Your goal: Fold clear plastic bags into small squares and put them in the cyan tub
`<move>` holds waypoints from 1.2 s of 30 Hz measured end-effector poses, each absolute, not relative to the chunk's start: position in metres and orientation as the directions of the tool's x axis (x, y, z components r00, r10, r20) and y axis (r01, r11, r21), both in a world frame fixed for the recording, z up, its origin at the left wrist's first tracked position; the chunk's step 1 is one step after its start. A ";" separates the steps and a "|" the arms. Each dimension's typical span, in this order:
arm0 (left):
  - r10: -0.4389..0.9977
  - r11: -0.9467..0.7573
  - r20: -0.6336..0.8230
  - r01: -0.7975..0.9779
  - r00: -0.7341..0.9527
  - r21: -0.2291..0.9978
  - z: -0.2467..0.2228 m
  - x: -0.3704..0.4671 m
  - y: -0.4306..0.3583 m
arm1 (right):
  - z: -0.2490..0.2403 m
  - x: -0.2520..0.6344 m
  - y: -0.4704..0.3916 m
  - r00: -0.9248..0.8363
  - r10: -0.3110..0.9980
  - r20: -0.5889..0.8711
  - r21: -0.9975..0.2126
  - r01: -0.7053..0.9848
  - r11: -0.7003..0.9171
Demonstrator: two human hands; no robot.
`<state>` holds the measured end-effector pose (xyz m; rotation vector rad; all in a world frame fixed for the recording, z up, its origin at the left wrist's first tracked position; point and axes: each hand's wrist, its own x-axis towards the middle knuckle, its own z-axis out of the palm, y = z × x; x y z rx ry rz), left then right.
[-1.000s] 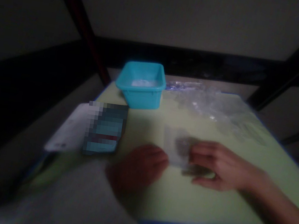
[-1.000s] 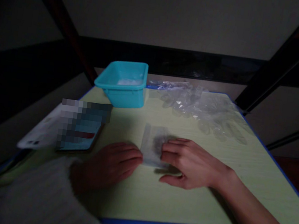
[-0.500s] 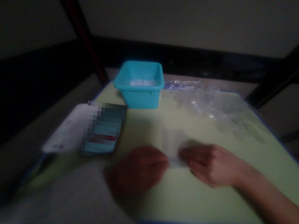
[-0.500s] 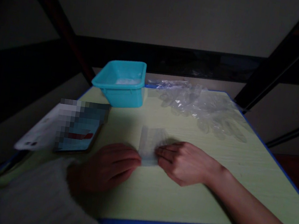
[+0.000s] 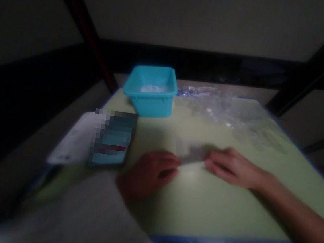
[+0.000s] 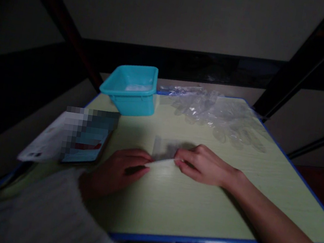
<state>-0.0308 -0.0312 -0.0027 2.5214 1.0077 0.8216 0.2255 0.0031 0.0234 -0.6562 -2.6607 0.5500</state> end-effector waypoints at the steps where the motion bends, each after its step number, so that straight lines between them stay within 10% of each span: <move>1: 0.715 -0.696 0.399 0.532 0.574 0.482 -0.002 -0.030 -0.031 | 0.024 0.224 0.004 -0.819 0.525 0.233 -0.490 0.368 0.791; 9: 0.868 -0.455 0.248 0.492 0.429 0.742 0.009 -0.021 -0.025 | 0.022 0.214 0.012 -0.612 0.789 0.058 -0.855 0.378 0.356; 19: 0.958 -0.134 0.004 0.437 0.286 0.890 0.003 -0.016 -0.014 | 0.015 0.214 0.020 -0.518 0.846 -0.128 -0.950 0.308 0.045; 30: 0.974 0.061 -0.132 0.352 0.183 0.934 -0.001 -0.010 -0.005 | 0.010 0.212 0.022 -0.390 0.921 -0.011 -0.912 0.382 0.151; 36: 0.978 0.095 -0.141 0.274 0.152 0.957 0.000 -0.006 -0.006 | 0.024 0.208 0.001 -0.394 0.839 0.375 -0.549 0.635 0.544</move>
